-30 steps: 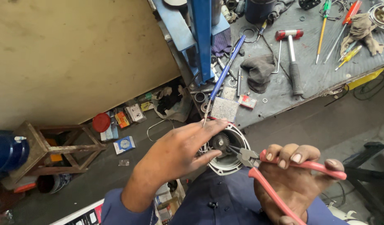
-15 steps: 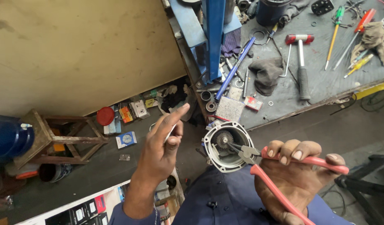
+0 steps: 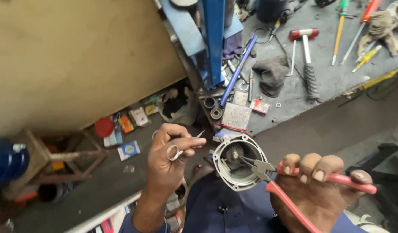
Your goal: The person disassembles a small electric motor, removes the outer casing with a hammer, and secures the housing in a bench vise. They then use a screwdriver and pliers to adjust internal components while inspecting the gear assembly.
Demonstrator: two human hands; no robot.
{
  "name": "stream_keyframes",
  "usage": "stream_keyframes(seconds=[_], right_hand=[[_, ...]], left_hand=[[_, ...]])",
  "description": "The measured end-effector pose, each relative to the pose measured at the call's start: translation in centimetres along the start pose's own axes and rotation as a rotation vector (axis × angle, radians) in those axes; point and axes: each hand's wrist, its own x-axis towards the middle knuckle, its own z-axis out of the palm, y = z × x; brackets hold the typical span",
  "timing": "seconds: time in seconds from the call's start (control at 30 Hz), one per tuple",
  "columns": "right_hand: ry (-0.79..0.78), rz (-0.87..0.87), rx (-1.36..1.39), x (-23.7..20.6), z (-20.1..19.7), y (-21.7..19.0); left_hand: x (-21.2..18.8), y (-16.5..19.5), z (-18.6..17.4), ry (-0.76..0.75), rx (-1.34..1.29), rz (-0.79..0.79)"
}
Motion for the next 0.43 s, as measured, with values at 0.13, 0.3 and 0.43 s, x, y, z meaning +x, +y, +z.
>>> stream_keyframes(seconds=[0.13,0.3,0.43], right_hand=[[0.019,-0.134,-0.13,-0.5,2.8,1.1],[0.036,-0.295,-0.307,-1.3,5.9,1.9],[0.047,-0.381,-0.386,-1.6,7.5,2.3]], left_hand=[[1.4,-0.5,-0.9,-0.079,0.044,0.054],[1.5,-1.7,-0.4,-0.129,-0.398,-0.081],[0.5,-2.2,-0.1,-0.163,-0.323,-0.084]])
